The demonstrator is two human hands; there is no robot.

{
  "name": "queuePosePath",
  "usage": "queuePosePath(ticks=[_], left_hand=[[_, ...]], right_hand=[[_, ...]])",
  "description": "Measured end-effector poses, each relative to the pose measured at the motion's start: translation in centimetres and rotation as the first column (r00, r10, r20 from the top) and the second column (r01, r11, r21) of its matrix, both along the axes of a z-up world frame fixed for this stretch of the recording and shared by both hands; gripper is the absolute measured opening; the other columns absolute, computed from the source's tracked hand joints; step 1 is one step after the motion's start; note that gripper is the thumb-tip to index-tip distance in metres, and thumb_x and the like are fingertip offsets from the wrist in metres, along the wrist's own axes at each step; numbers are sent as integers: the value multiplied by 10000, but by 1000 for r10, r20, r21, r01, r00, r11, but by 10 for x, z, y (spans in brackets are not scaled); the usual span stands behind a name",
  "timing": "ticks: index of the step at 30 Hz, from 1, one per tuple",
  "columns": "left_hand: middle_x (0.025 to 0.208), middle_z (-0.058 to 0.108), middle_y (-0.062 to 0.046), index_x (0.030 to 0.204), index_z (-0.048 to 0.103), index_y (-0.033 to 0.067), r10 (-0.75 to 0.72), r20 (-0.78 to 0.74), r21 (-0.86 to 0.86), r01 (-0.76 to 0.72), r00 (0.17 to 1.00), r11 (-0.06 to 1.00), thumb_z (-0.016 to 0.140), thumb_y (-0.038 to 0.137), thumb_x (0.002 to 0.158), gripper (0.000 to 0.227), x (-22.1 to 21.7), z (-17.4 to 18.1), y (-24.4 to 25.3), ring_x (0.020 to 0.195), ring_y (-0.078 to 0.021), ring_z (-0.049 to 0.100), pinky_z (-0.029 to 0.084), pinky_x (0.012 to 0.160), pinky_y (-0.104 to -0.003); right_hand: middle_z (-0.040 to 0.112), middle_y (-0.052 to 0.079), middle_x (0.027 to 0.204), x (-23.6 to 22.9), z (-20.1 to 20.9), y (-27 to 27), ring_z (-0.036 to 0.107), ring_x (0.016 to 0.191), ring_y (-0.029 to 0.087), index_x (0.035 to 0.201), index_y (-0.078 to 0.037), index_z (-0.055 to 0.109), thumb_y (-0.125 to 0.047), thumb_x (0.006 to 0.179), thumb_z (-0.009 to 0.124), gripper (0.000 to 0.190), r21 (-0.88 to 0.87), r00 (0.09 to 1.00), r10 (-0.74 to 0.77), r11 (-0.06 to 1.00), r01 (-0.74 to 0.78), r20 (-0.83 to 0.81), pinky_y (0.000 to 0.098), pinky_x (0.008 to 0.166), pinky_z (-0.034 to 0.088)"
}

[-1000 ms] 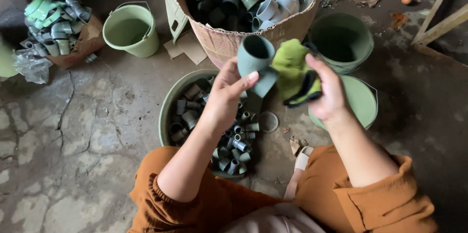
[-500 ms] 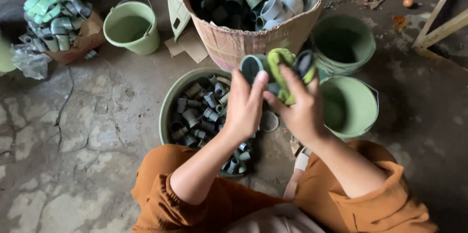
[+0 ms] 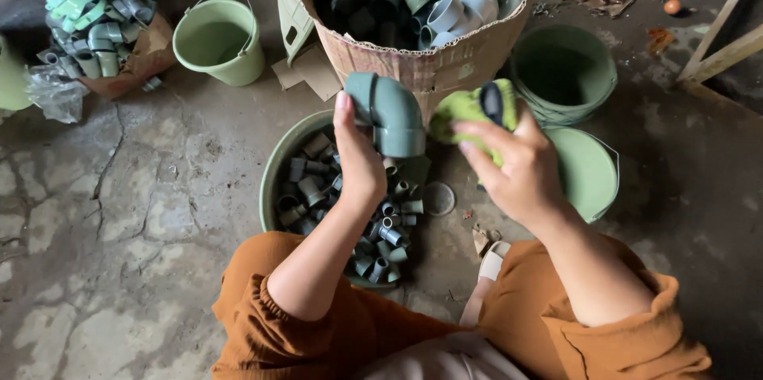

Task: The person sits on the floor and wipes small gray plastic pipe fittings with a green cloth. They pick each fitting from a green basin, wipe it, and place it back into the basin. The person handles the fittings one at a time throughout the clip.

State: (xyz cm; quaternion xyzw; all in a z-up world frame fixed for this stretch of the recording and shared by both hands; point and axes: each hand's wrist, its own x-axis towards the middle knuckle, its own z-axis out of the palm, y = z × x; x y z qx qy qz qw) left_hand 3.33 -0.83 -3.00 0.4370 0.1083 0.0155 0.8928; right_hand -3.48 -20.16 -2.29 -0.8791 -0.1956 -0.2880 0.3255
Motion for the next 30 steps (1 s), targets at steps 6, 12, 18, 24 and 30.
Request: queuePosePath(ticks=[6, 12, 18, 24, 30], left_hand=[[1208, 429, -176, 1274, 482, 50, -91, 263, 275, 16, 960, 961, 485, 527, 1009, 545, -17, -12, -12, 1138, -314, 401, 351, 1006, -573], [1088, 569, -168, 1329, 465, 105, -247, 402, 562, -25, 882, 826, 505, 429, 1031, 442, -38, 21, -6, 1059, -278, 534, 478, 905, -502], [1083, 550, -159, 1274, 516, 102, -276, 487, 742, -225, 829, 631, 548, 509, 979, 504, -42, 30, 4, 1027, -423, 580, 457, 960, -514], [973, 460, -129, 1175, 553, 58, -271, 526, 706, -236, 806, 668, 360, 385, 1089, 389, -43, 40, 9, 902, -394, 521, 443, 904, -473], [999, 399, -92, 1202, 529, 63, -257, 637, 656, -335, 727, 677, 360, 472, 1052, 467, -46, 41, 9, 929, -315, 474, 402, 924, -438]], right_hand=[[699, 201, 1195, -18, 1, 33, 710, 1041, 332, 1310, -133, 695, -299, 1034, 586, 340, 174, 1000, -8, 985, 13, -26, 476, 1009, 490], [585, 251, 1402, -10, 10, 46, 588, 1298, 348, 1442, -81, 606, -193, 1076, 427, 422, 320, 993, 111, 940, -118, 39, 513, 1183, 376], [557, 229, 1450, 0, -18, 31, 526, 1349, 343, 1433, -6, 561, -279, 1128, 338, 466, 633, 942, 285, 766, -113, -177, 538, 1218, 305], [621, 191, 1386, -17, 28, 56, 579, 1318, 304, 1437, 19, 574, -135, 1079, 435, 414, 374, 992, 123, 919, -124, 26, 461, 1203, 385], [630, 125, 1188, -4, -11, 43, 569, 1153, 201, 1226, -7, 624, -210, 1105, 439, 300, 748, 931, 322, 658, -88, -173, 450, 1133, 409]])
